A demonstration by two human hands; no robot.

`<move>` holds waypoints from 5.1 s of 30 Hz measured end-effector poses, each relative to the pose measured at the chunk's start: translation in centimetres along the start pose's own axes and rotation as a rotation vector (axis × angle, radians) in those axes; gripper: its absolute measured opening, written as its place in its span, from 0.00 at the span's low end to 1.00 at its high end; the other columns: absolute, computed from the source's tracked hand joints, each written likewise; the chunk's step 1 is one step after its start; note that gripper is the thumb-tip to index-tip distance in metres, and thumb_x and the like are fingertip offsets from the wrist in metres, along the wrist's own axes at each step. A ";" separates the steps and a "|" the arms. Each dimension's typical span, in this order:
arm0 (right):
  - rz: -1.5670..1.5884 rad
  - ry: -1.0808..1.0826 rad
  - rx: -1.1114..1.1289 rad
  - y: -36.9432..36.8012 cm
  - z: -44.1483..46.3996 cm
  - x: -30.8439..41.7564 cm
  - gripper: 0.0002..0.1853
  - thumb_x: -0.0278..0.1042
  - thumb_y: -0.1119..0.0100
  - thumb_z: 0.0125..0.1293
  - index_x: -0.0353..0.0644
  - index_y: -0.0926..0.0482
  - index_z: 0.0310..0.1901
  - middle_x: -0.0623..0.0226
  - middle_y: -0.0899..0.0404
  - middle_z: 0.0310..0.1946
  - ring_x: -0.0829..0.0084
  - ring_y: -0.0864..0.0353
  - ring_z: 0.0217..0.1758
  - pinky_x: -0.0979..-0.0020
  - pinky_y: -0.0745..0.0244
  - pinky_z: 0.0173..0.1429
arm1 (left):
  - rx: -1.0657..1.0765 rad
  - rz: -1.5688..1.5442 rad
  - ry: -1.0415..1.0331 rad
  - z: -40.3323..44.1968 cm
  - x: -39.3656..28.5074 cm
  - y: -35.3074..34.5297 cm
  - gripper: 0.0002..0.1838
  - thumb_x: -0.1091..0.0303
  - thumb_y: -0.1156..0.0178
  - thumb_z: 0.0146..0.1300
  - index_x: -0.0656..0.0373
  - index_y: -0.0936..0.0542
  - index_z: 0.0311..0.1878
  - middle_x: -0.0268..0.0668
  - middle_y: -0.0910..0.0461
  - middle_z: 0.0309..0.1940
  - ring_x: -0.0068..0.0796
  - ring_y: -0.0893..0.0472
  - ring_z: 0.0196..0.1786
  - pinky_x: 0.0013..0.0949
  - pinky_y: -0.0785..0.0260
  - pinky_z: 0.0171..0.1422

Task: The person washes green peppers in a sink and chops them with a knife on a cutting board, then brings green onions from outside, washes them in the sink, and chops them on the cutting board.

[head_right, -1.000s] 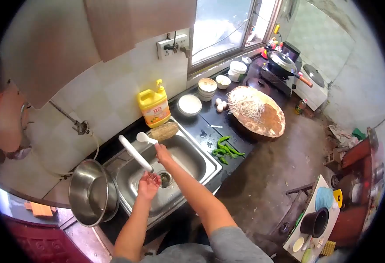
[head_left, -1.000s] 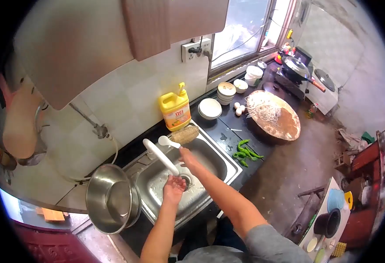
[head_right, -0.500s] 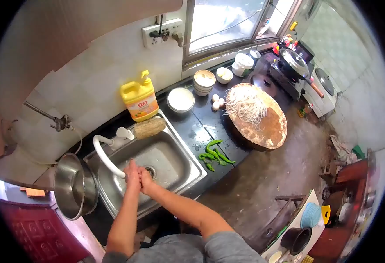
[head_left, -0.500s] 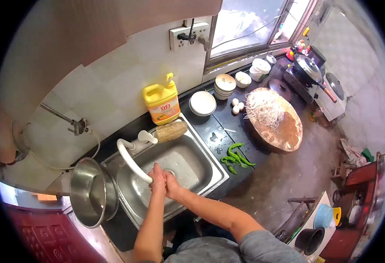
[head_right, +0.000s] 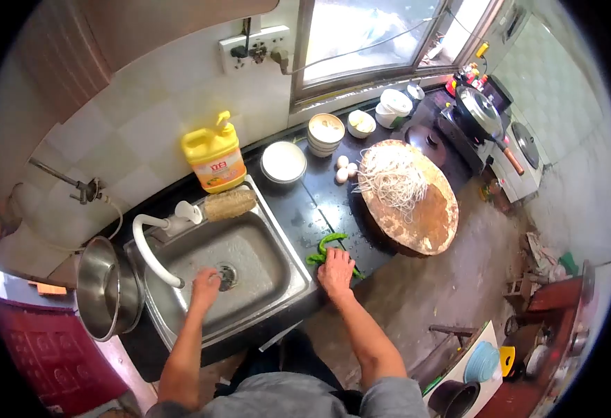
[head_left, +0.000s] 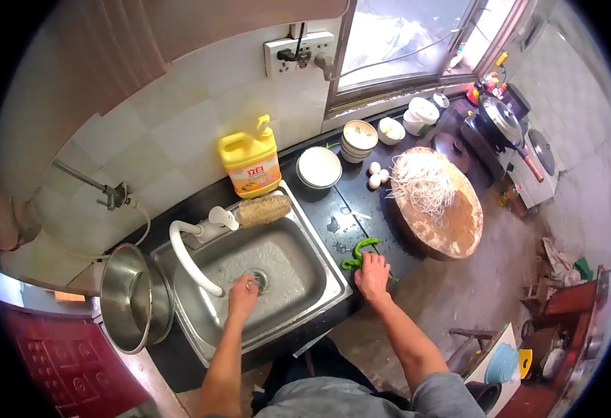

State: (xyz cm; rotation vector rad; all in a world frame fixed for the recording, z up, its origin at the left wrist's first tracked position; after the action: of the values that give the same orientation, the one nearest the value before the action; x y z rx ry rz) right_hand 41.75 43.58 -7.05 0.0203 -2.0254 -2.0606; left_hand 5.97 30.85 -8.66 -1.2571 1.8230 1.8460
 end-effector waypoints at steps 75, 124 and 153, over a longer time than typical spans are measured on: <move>0.312 0.407 0.343 -0.1 -1.6 21.0 0.42 0.47 0.28 0.57 0.50 0.38 0.72 0.58 0.37 0.69 0.52 0.30 0.65 0.54 0.22 0.58 | 0.150 -1.715 0.257 -5.9 3.5 3.6 0.18 0.66 0.40 0.67 0.58 0.25 0.59 0.38 0.21 0.42 0.34 0.20 0.43 0.47 0.29 0.61; 0.351 0.076 -0.163 -1.5 3.9 0.6 0.13 0.34 0.43 0.66 0.39 0.30 0.49 0.46 0.24 0.38 0.43 0.23 0.41 0.47 0.27 0.44 | 0.184 -1.272 0.592 -1.6 1.5 -0.9 0.13 0.73 0.34 0.61 0.68 0.19 0.47 0.46 0.15 0.41 0.40 0.14 0.46 0.38 0.22 0.55; 0.589 0.255 0.606 -4.3 0.4 29.7 0.23 0.41 0.42 0.66 0.42 0.26 0.60 0.57 0.20 0.53 0.56 0.24 0.58 0.56 0.31 0.63 | -0.028 -0.515 0.464 -1.9 4.5 5.2 0.28 0.55 0.22 0.44 0.64 0.23 0.41 0.48 0.15 0.40 0.46 0.16 0.44 0.42 0.25 0.49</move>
State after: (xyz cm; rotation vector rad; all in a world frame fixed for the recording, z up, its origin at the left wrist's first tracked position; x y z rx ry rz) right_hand 12.21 38.40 -6.36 -0.1712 -2.0822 -1.0093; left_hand 0.39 26.50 -7.99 -2.0622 1.4534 1.3774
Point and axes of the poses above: each hand's wrist, its own z-axis towards the middle knuckle, its own y-axis out of the back of the hand, x = y × z, the point moved 5 cm from there along z, towards the middle knuckle
